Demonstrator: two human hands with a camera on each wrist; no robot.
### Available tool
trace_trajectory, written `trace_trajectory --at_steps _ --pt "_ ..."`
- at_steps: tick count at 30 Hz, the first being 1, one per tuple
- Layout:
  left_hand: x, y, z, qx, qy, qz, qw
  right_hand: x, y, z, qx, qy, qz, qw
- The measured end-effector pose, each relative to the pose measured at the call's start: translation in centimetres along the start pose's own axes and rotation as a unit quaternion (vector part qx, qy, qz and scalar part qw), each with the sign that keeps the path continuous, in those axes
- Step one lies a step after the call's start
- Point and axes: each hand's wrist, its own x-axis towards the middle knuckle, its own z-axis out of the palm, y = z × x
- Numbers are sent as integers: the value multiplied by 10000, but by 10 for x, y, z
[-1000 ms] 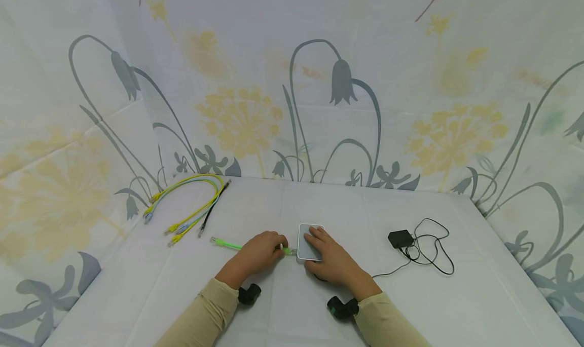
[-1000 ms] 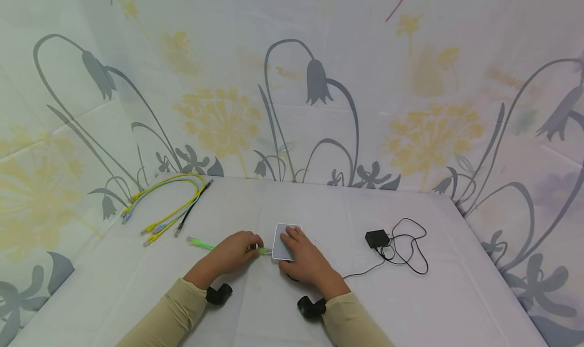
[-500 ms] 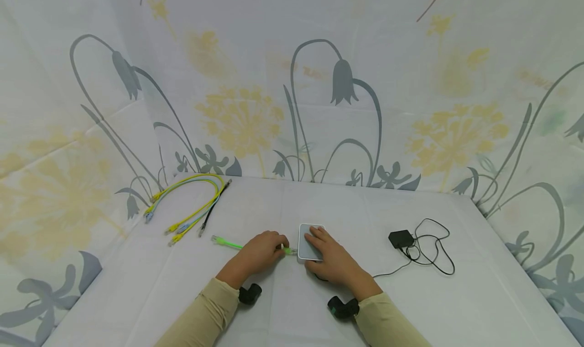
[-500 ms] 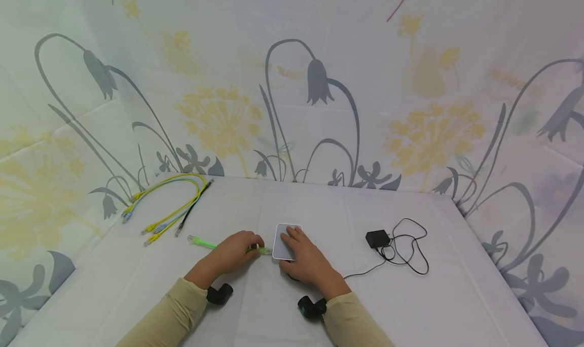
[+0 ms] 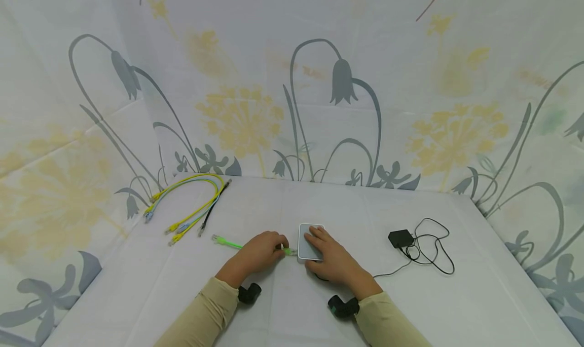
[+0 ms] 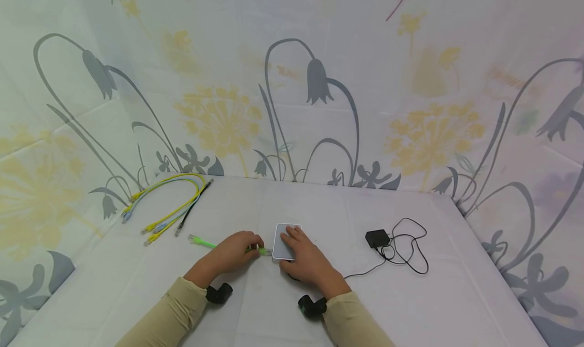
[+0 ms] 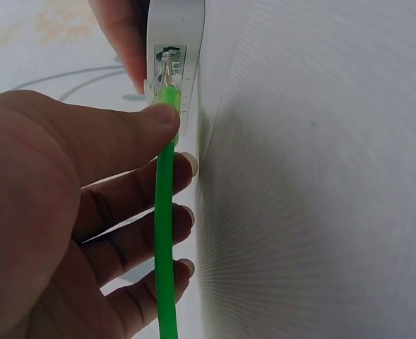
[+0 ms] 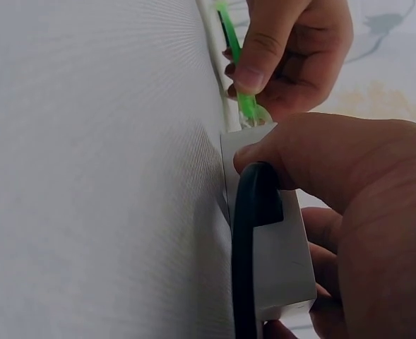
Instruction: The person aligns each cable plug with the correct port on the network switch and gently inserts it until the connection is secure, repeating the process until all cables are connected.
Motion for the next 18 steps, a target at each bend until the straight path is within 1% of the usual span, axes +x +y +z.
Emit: trace_trajectory --at_steps 11,18 --pt "1 -3 1 49 35 -5 10000 0 0 0 10 15 -5 10000" --pt "1 -1 1 52 60 -17 10000 0 -1 -1 54 6 17 10000"
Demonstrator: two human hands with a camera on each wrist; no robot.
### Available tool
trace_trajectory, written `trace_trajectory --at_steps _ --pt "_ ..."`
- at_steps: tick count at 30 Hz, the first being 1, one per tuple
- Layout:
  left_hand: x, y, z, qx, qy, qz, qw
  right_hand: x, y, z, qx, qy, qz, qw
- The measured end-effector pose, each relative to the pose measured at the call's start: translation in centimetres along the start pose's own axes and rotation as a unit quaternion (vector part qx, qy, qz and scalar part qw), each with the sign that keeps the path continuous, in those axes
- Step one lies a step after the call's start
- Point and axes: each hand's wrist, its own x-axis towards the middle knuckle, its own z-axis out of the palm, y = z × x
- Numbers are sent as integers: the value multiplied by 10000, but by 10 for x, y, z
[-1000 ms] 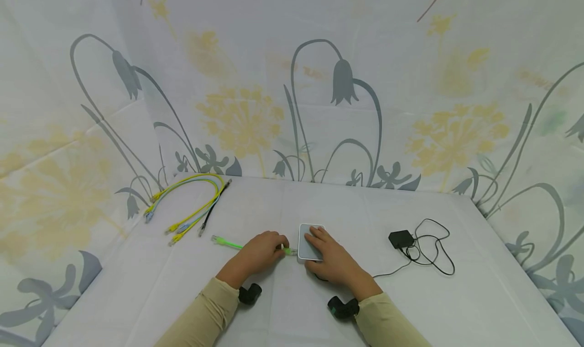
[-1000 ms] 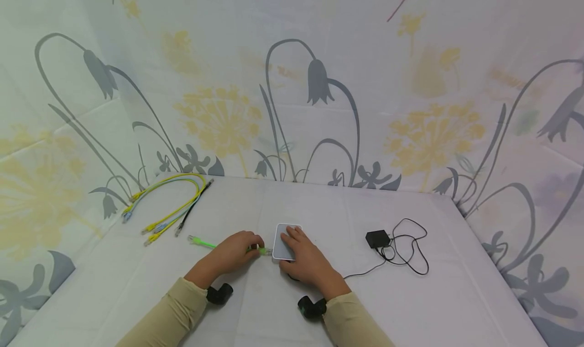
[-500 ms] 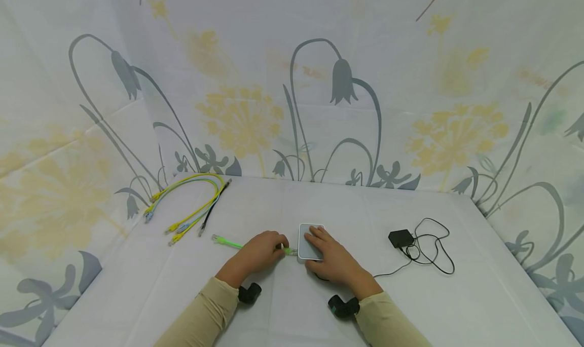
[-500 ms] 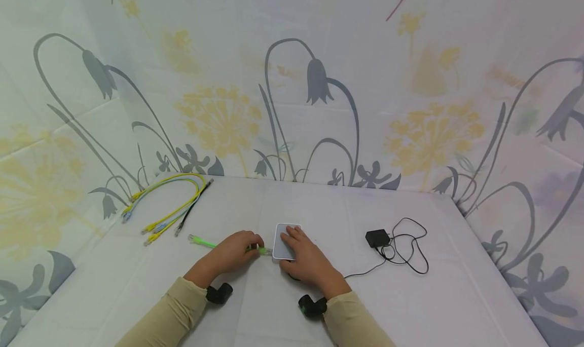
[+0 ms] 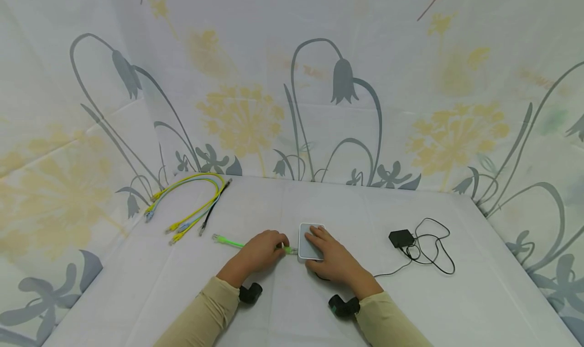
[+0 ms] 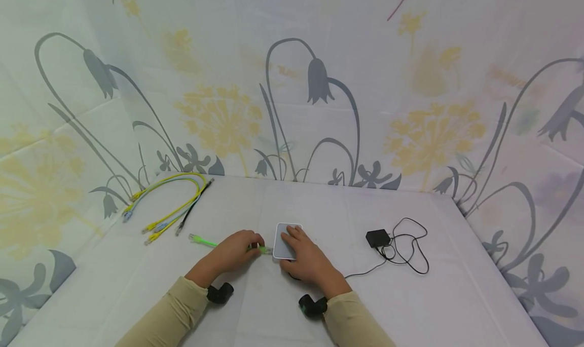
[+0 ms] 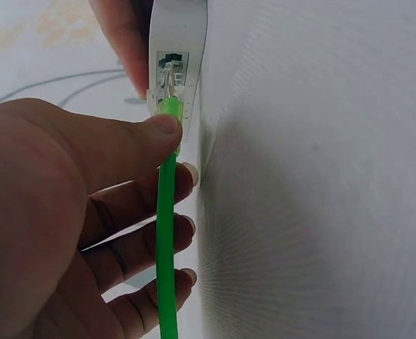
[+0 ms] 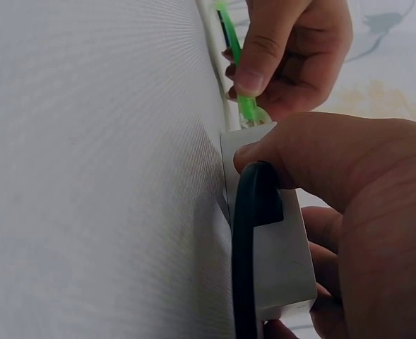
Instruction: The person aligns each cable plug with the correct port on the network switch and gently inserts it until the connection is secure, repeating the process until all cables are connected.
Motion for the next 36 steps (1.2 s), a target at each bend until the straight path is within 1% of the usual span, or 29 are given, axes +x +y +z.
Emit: trace_trajectory --at_steps 9,17,21,26,30,36 --pt "-1 2 0 -97 -52 25 9999 0 1 1 5 -15 -8 10000" --pt "-3 3 -3 -199 -65 65 9998 0 2 0 -10 30 -53 10000" --pt "-3 3 -5 -256 -115 -5 9996 0 2 1 -23 3 -49 10000" --pt "-3 1 -4 -230 -106 -112 9996 1 2 1 -56 -6 -56 10000" --pt "-2 1 -4 -234 -48 -109 9997 1 2 2 -95 -17 -41 9999" --pt "-1 1 -1 -118 8 -124 9999 0 0 0 -28 -29 -3 10000"
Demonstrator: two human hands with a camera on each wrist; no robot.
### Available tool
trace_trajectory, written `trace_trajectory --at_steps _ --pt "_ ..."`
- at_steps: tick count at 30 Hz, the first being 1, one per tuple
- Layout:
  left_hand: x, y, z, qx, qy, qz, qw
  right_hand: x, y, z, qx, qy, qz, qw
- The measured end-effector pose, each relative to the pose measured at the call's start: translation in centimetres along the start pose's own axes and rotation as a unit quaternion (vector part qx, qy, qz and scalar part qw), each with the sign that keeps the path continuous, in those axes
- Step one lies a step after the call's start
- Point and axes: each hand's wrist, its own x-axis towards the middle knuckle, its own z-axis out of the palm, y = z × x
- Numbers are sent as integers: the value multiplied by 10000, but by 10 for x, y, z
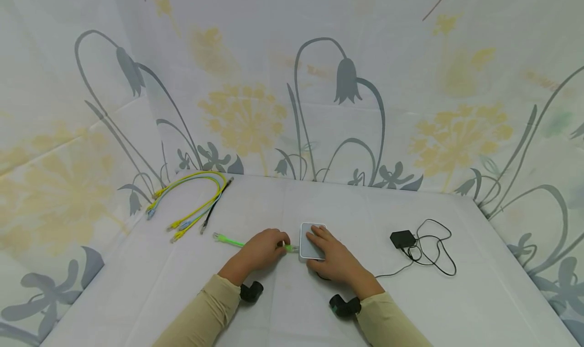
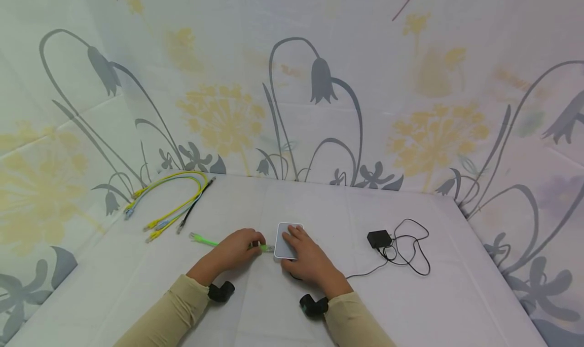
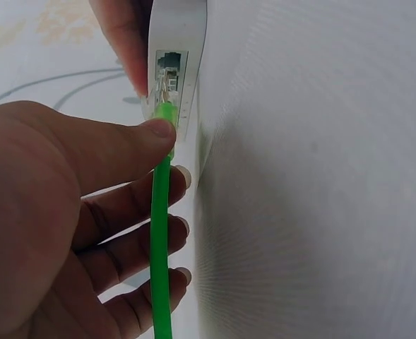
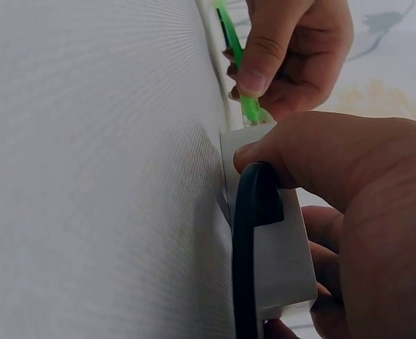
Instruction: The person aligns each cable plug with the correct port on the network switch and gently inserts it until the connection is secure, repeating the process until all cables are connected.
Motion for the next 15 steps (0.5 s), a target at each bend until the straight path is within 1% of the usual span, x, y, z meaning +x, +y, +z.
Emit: trace_trajectory --at_steps 7,15 --pt "0 0 -1 5 68 65 10000 0 -2 -1 36 -24 25 10000" --pt "0 0 -2 -124 -108 40 9999 -1 -2 -1 22 2 19 10000"
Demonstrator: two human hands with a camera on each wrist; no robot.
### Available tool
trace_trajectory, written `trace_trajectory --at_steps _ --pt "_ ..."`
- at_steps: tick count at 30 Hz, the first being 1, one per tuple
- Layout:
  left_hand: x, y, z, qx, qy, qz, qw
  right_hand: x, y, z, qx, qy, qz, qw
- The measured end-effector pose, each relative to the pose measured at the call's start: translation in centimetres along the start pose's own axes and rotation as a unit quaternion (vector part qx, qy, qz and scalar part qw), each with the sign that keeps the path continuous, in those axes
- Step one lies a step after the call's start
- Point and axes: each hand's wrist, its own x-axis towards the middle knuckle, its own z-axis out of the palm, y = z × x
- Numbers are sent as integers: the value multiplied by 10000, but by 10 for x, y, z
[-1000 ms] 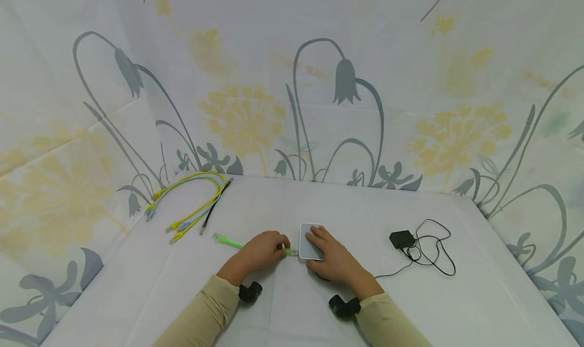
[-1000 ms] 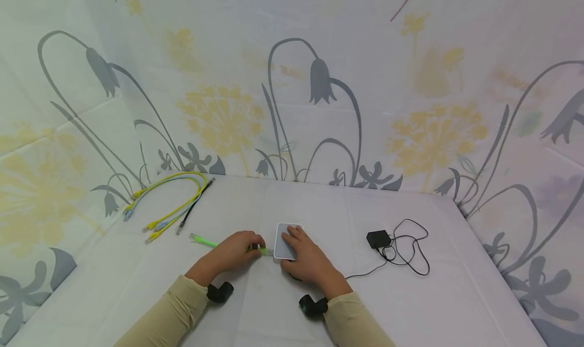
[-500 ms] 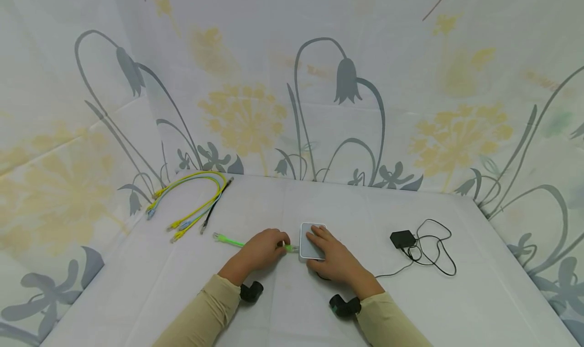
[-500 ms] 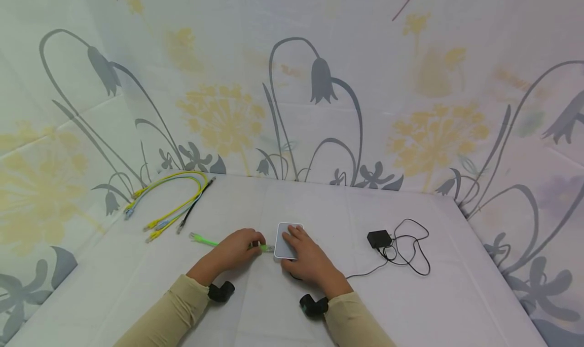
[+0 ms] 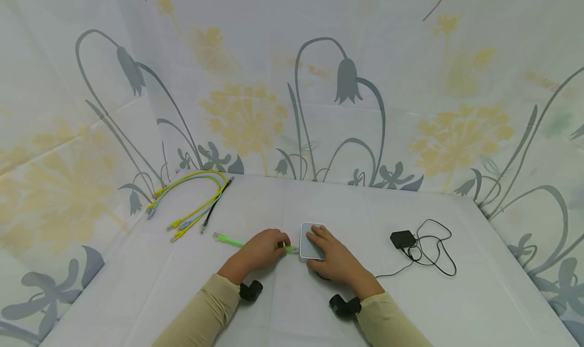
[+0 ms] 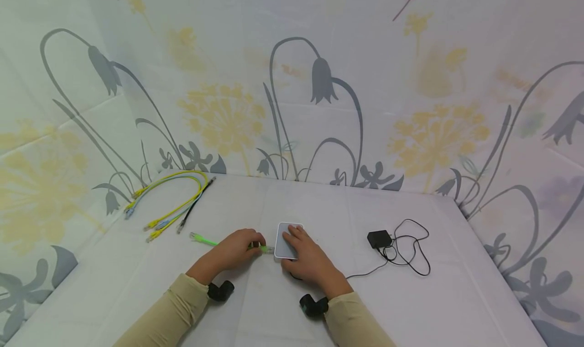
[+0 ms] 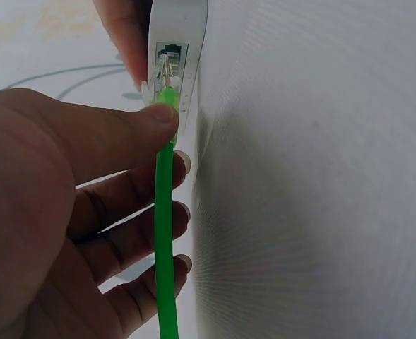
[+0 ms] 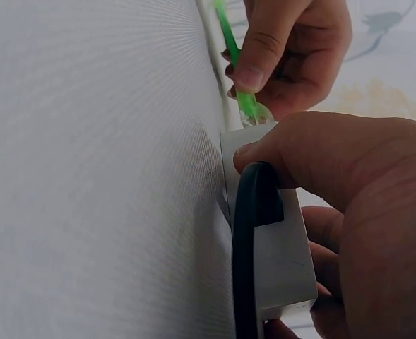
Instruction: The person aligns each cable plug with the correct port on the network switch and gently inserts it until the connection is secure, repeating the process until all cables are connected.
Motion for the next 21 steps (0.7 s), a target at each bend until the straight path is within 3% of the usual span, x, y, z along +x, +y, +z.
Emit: trace_trajectory --at_steps 15,21 --pt "1 0 2 4 -40 320 9995 0 2 2 -20 -7 -14 10000" --pt "1 3 1 -16 -71 233 9997 1 2 1 -38 2 -27 10000"
